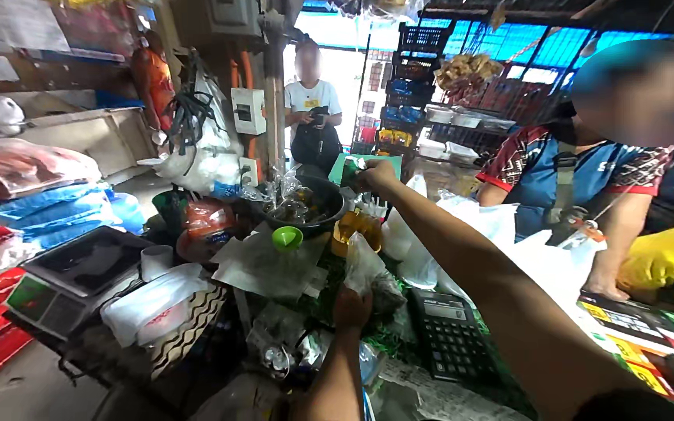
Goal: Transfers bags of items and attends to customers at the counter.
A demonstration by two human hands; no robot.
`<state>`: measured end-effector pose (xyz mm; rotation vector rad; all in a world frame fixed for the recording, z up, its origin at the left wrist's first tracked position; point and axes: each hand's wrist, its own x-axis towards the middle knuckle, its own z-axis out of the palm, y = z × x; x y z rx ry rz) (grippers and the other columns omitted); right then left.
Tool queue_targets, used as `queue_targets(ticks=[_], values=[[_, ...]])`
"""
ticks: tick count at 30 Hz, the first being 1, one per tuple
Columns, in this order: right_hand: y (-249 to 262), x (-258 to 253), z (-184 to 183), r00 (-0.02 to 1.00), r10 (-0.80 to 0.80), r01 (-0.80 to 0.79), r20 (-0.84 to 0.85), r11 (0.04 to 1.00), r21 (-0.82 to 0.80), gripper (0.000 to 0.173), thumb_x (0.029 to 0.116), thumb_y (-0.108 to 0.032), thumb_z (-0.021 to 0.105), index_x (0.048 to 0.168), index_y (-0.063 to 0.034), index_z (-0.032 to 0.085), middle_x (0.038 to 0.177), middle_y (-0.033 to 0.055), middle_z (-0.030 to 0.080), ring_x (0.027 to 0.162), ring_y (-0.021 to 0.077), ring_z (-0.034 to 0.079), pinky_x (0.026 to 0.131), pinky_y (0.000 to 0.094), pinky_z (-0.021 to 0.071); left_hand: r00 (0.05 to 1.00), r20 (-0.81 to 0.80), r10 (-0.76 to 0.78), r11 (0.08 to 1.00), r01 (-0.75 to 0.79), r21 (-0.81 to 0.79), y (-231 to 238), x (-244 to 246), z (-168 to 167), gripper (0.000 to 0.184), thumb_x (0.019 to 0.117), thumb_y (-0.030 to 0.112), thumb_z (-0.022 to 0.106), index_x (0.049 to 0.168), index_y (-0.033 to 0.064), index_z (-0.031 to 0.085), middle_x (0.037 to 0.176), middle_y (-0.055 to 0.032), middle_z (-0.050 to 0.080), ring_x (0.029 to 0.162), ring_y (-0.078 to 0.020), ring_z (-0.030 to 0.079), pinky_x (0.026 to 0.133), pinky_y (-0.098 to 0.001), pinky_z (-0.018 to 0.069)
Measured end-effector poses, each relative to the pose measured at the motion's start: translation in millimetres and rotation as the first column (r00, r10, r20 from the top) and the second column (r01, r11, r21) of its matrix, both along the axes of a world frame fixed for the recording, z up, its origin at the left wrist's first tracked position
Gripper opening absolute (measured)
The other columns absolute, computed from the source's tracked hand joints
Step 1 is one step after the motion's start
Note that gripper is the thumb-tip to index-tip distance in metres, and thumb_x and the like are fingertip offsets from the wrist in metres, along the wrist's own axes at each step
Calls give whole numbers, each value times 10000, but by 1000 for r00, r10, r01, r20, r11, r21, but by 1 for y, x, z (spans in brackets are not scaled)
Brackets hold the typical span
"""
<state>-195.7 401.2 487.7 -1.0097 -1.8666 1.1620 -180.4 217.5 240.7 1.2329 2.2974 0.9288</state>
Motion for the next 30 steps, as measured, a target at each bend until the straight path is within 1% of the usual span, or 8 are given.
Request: queue_targets(ticks=[5, 7, 10, 15, 18, 21, 26, 30], values=[[7, 3, 3, 986, -10, -12, 169, 991, 133, 381, 958, -85, 693, 1324, -19, 608, 1150, 222, 695, 895, 323, 746, 796, 508, 638, 1000, 16, 2, 1000, -2, 0, 1, 1, 1, 626, 1019, 492, 531, 1364, -28, 578, 1429, -227, 563, 1314, -313, 577, 1076, -475, 480], [16, 9, 6, 964, -60, -3, 259, 971, 238, 403, 958, -117, 706, 1330, -3, 599, 1173, 234, 688, 952, 350, 736, 847, 545, 620, 1000, 13, -7, 1000, 7, 0, 2, 0, 0, 611, 1023, 492, 524, 1341, -24, 597, 1428, -224, 564, 1326, -312, 566, 1088, -471, 469], [26, 27, 15, 902, -224, 30, 368, 885, 465, 348, 944, -119, 702, 1277, -29, 661, 1230, 245, 683, 1155, 425, 656, 992, 639, 505, 1000, 2, 0, 1000, 0, 10, 2, 0, -1, 600, 1023, 490, 527, 1315, -27, 612, 1393, -225, 589, 1296, -320, 589, 1065, -481, 486], [68, 69, 11, 889, -372, 91, 268, 716, 693, 303, 934, -55, 678, 1233, -88, 714, 1351, 255, 598, 1305, 442, 544, 1067, 613, 471, 1000, -2, 16, 1000, -16, 14, 2, 0, 1, 599, 1023, 489, 530, 1304, -33, 617, 1363, -232, 607, 1280, -326, 600, 1055, -485, 493], [83, 98, 2, 873, -375, 87, 312, 749, 656, 359, 992, -152, 659, 1339, -61, 640, 1351, 245, 621, 1296, 430, 573, 1085, 625, 452, 995, -68, 68, 991, -59, 121, 3, 4, -8, 571, 1003, 463, 582, 1234, -53, 657, 1293, -260, 646, 1219, -355, 642, 1010, -497, 520], [86, 119, -9, 884, -377, 138, 276, 775, 617, 429, 982, -219, 686, 1376, -66, 612, 1321, 234, 656, 1242, 427, 622, 1057, 647, 466, 995, -41, 88, 958, -74, 276, 8, 2, -24, 554, 984, 436, 605, 1313, -8, 643, 1308, -221, 655, 1236, -327, 634, 1043, -503, 503], [100, 127, -35, 918, -384, 260, 99, 770, 583, 394, 1011, -171, 634, 1368, -12, 587, 1282, 254, 658, 1209, 423, 632, 1054, 612, 479, 993, -56, 103, 907, -70, 415, 12, 1, -32, 465, 964, 382, 629, 1215, -3, 695, 1207, -205, 702, 1147, -319, 680, 981, -519, 542], [98, 123, -45, 923, -366, 221, 116, 755, 618, 364, 1000, -155, 627, 1328, 1, 606, 1244, 238, 675, 1162, 395, 660, 1032, 584, 507, 982, -122, 146, 875, -71, 479, 16, 1, -36, 450, 945, 339, 682, 1163, -54, 702, 1135, -240, 719, 1090, -351, 706, 963, -515, 558]])
